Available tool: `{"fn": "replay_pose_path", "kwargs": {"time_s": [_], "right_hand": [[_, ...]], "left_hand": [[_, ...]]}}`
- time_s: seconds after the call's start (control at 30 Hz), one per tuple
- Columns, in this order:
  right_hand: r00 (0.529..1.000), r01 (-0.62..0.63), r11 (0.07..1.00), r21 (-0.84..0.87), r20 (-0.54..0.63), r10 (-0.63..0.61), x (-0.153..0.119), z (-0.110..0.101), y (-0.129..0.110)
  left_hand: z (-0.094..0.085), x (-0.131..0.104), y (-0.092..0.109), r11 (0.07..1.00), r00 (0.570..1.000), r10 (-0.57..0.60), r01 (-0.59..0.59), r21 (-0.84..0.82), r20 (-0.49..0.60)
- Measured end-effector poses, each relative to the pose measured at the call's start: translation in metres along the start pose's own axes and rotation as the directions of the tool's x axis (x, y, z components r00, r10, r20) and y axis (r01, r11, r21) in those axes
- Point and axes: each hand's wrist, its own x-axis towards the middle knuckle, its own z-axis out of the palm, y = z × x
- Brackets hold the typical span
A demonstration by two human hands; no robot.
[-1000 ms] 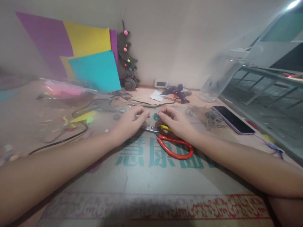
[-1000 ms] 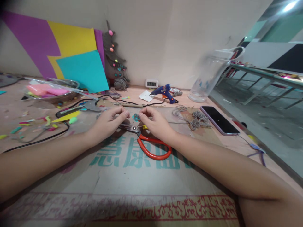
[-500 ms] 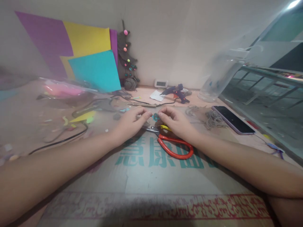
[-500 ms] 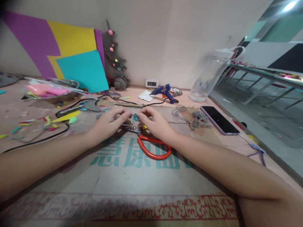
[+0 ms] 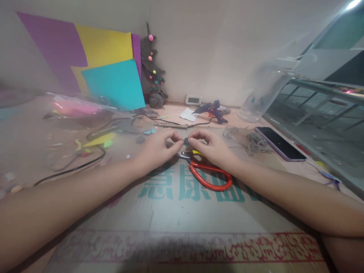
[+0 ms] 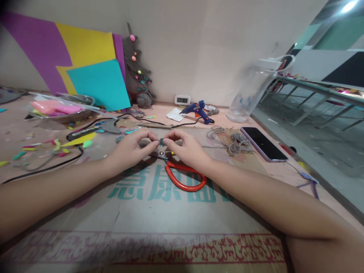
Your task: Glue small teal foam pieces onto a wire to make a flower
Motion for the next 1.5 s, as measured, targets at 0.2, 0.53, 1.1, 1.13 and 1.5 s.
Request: {"fn": "replay_pose_path", "kwargs": {"time_s": [0.2, 0.53, 1.1, 1.13, 1.5], "right_hand": [[1.0, 0.012, 0.998, -0.059, -0.005, -0.013, -0.0001, 0.0001, -0.0017], [1.0, -0.012, 1.0, -0.002, 0.005, 0.012, -0.0004, -0.0008, 0.0006], [1.0, -0.01, 1.0, -0.004, 0.021, 0.01, -0.0004, -0.0006, 0.0032], [1.0, -0.007, 1.0, -0.018, 0.019, 0.007, -0.0002, -0.0003, 0.0029], [0.999, -0.043, 0.998, -0.045, 0.014, 0.044, 0.0, 0.001, -0.0044]], "left_hand": [[-0.0002, 0.0001, 0.0005, 1.0, 1.0, -0.006, 0.006, -0.018, 0.014], [-0.0005, -0.0004, 0.0007, 1.0, 1.0, -0.012, 0.012, -0.019, 0.002], [-0.0022, -0.0008, 0.0037, 0.996, 0.997, -0.076, 0.077, -0.046, 0.028], [-0.0022, -0.0007, 0.0037, 0.996, 0.997, -0.076, 0.078, -0.049, 0.025], [-0.0036, 0.0009, 0.0054, 0.996, 0.998, -0.058, 0.059, -0.074, 0.019]]}}
